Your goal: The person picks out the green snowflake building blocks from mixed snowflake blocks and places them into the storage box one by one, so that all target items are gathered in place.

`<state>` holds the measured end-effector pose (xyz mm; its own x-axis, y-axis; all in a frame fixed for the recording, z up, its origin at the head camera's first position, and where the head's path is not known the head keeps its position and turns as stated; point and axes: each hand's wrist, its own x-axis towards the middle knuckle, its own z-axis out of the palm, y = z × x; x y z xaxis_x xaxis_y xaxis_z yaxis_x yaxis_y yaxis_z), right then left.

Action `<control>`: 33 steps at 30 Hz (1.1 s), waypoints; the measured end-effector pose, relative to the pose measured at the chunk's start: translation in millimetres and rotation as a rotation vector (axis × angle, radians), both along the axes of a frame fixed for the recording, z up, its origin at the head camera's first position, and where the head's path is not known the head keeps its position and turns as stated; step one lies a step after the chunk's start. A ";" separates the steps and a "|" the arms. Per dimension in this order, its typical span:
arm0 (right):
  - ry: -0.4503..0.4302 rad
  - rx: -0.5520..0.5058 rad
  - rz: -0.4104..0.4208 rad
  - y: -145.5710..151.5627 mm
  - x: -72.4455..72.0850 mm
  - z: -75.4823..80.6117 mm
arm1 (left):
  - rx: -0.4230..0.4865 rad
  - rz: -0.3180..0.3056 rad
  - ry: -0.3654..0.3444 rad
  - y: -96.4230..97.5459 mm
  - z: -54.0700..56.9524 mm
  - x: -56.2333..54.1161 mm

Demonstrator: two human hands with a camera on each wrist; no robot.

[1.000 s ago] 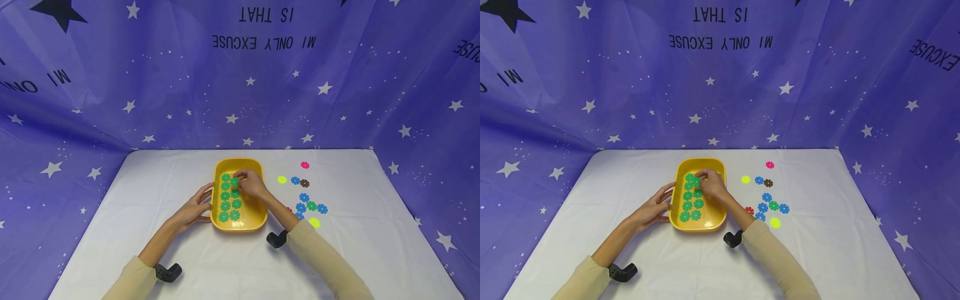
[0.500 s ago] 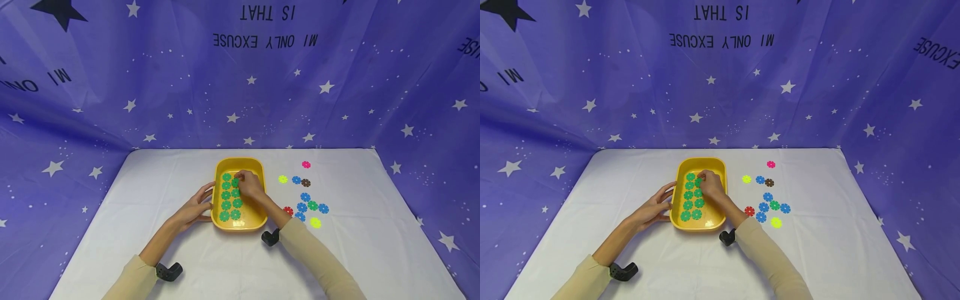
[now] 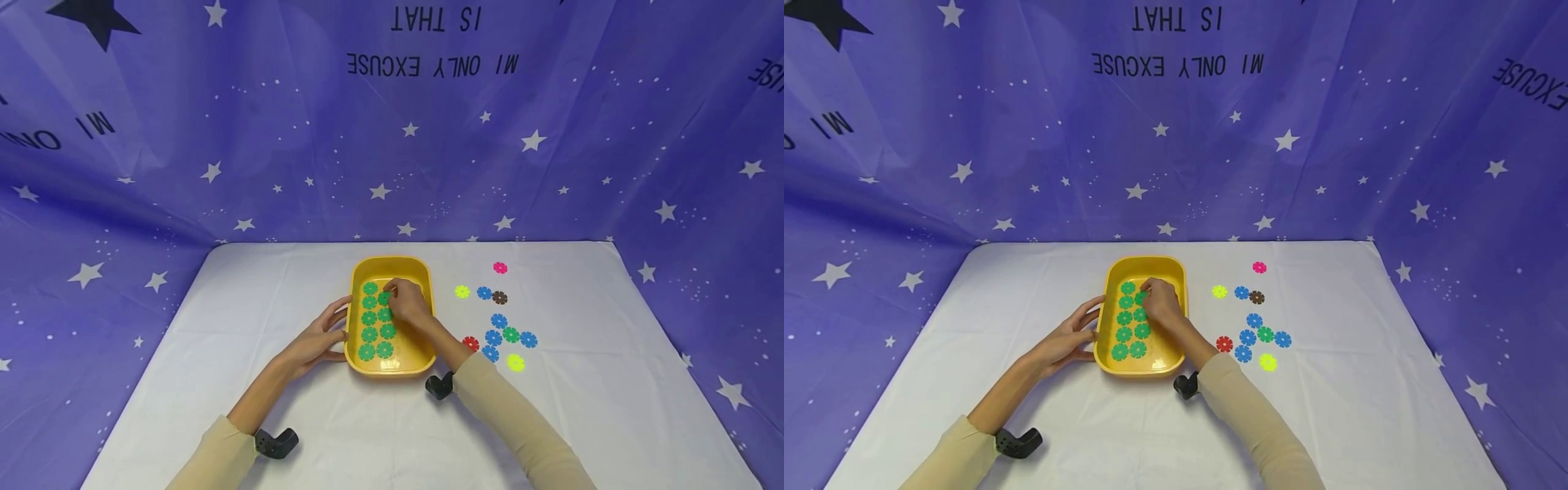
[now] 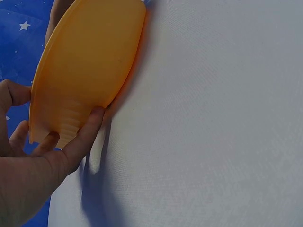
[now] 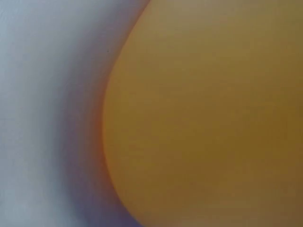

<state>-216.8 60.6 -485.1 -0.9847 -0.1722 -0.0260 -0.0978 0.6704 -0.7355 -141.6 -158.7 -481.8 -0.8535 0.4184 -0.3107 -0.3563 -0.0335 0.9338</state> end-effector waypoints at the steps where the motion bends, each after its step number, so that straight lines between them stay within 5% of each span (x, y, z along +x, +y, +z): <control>1: 0.007 0.000 0.001 0.4 0.2 -0.2 | 0.002 -0.001 0.000 0.0 -0.2 0.0; 6: 0.019 -0.009 -0.005 2.6 3.2 2.9 | 0.013 -0.003 0.008 -0.3 -2.5 -0.2; 11: -0.012 -0.094 0.021 14.9 15.1 24.9 | 0.008 -0.009 0.015 0.0 -3.2 0.6; 21: -0.030 -0.231 -0.007 83.6 41.7 62.1 | 0.005 -0.001 0.009 0.1 -3.2 0.1; 33: -0.003 -0.144 -0.072 188.0 80.7 43.2 | 0.004 -0.014 0.016 -0.8 -0.8 -0.7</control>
<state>-136.1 248.6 -441.8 -0.9946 -0.1029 -0.0094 -0.0505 0.5633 -0.8247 -142.3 -159.5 -482.6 -0.8526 0.4311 -0.2955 -0.3419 -0.0324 0.9392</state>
